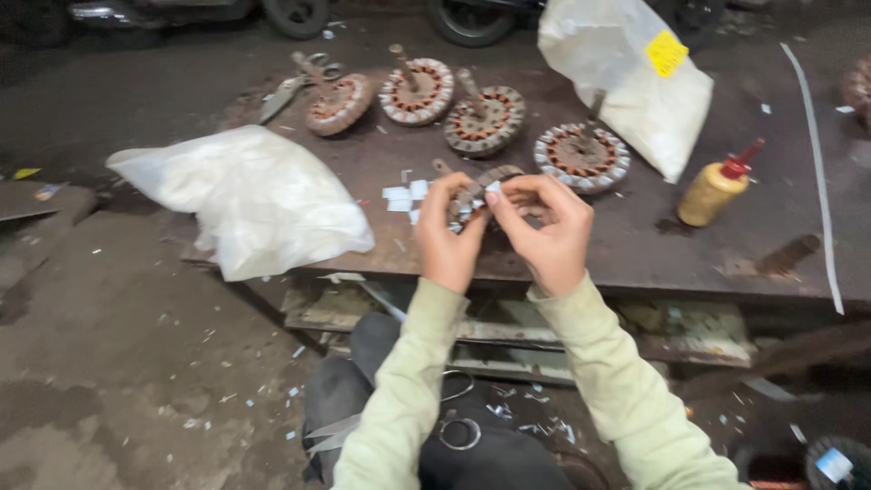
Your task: The person cuts small white rectangular pieces from a strip using shears and inserts them into slots on circular copper-wound motor stators. The person repeats this process across multiple stators placed on a metal workbench.
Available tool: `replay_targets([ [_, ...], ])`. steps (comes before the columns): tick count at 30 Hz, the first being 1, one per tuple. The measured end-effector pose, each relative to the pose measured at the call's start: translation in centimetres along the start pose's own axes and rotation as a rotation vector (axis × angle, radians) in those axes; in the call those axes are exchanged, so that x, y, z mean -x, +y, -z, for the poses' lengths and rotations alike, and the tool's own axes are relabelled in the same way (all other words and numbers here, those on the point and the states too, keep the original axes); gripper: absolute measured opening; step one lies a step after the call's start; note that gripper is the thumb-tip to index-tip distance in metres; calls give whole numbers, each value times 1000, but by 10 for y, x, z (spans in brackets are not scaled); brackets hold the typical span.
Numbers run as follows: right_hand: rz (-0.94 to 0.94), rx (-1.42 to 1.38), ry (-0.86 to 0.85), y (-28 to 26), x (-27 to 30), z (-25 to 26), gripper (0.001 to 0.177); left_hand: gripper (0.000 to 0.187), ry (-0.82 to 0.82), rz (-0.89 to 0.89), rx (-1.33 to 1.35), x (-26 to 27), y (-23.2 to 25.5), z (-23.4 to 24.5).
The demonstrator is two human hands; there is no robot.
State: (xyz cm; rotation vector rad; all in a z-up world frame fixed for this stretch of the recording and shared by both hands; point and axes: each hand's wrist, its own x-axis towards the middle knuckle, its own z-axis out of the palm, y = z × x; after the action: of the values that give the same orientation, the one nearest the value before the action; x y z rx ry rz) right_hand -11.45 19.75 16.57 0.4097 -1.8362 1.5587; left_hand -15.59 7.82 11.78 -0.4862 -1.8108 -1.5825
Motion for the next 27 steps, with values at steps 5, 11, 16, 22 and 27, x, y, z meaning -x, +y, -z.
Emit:
replay_targets([
  [5, 94, 276, -59, -15, 3, -4, 11, 31, 35, -3, -54, 2, 8, 6],
  [11, -13, 181, -144, -7, 7, 16, 10, 40, -48, -66, -136, 10, 20, 10],
  [16, -263, -83, -187, 8, -2, 31, 16, 41, -99, -80, -155, 8, 24, 11],
  [22, 63, 202, -152, -11, 2, 24, 28, 41, -170, -54, -45, -3, 11, 12],
  [27, 562, 637, -196, -21, -23, 27, 35, 39, -231, -32, 64, -19, 2, 19],
])
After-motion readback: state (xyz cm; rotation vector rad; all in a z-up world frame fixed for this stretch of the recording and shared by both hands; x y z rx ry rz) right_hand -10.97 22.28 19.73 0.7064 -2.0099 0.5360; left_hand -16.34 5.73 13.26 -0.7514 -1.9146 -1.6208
